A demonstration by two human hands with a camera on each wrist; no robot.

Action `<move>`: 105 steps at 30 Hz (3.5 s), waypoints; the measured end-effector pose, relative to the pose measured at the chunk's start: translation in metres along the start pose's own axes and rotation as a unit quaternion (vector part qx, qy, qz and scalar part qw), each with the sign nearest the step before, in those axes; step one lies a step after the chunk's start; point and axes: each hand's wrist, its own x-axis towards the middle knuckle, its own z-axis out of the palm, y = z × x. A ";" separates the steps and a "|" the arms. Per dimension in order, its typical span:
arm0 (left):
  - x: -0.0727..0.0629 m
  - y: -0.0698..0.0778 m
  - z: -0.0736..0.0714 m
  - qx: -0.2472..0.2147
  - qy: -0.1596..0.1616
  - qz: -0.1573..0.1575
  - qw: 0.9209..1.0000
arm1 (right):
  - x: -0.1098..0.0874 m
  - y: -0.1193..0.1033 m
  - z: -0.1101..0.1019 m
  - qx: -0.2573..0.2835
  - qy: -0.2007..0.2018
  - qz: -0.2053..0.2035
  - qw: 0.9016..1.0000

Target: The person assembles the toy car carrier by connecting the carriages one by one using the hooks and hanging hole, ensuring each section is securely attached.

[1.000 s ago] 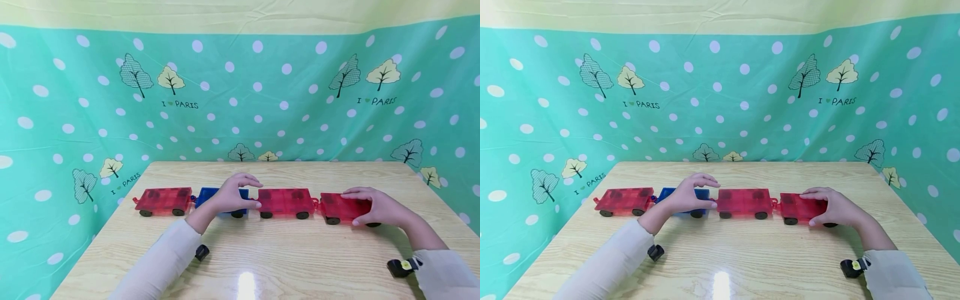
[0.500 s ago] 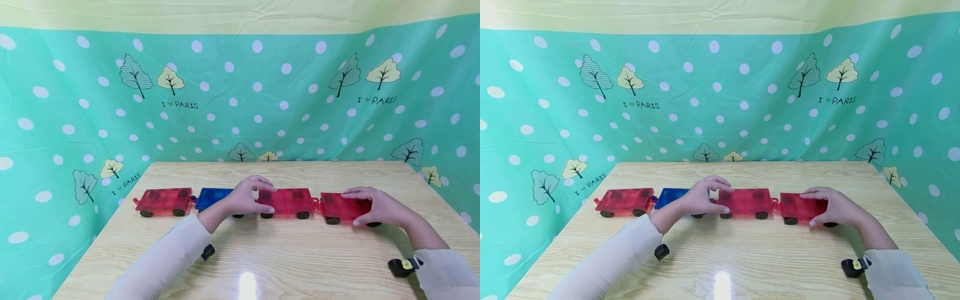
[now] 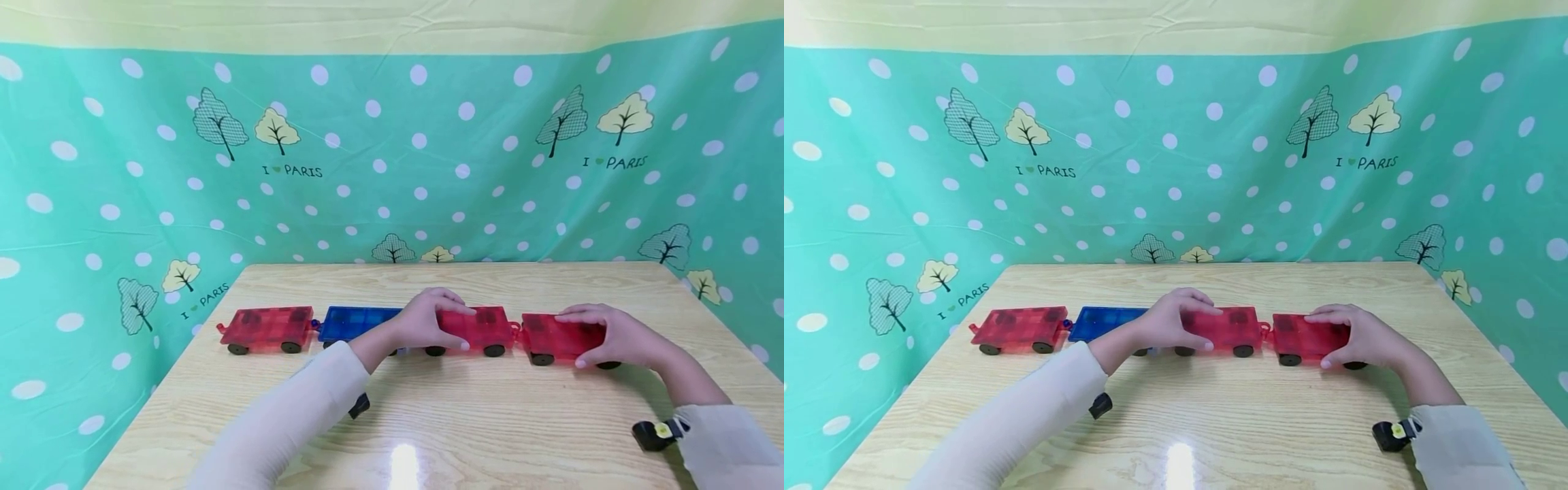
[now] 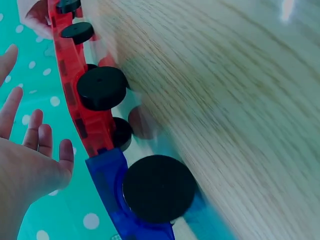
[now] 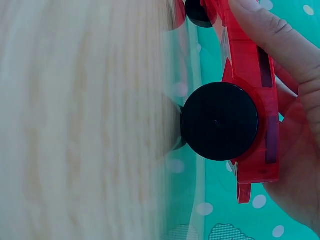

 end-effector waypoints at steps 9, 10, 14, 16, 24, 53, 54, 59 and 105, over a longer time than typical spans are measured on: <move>0.015 0.007 0.008 0.117 -0.018 -0.021 0.993 | 0.000 0.000 -0.001 -0.007 0.000 -0.003 1.000; 0.016 0.008 0.009 0.133 -0.022 -0.021 0.991 | 0.000 0.000 -0.001 -0.008 0.000 -0.003 1.000; 0.020 0.010 0.013 0.183 -0.047 -0.026 0.982 | 0.000 -0.001 -0.001 -0.010 0.000 -0.006 1.000; 0.022 0.010 0.015 0.202 -0.059 -0.029 0.977 | 0.000 -0.001 -0.001 -0.011 0.000 -0.008 1.000; 0.031 0.007 0.021 0.224 -0.070 -0.041 0.971 | 0.001 0.001 0.001 -0.014 0.001 -0.014 1.000; 0.036 -0.003 0.013 0.256 -0.077 -0.017 0.963 | 0.002 -0.001 0.002 0.001 -0.003 -0.021 1.000; 0.036 -0.003 0.012 0.256 -0.078 -0.018 0.963 | 0.002 -0.001 0.002 0.001 -0.006 -0.024 1.000; 0.034 -0.004 0.007 0.261 -0.081 -0.018 0.962 | 0.003 -0.002 0.002 0.004 -0.012 -0.020 1.000; 0.042 0.011 0.004 0.266 -0.115 0.005 0.957 | 0.005 -0.003 0.002 0.012 -0.012 -0.001 1.000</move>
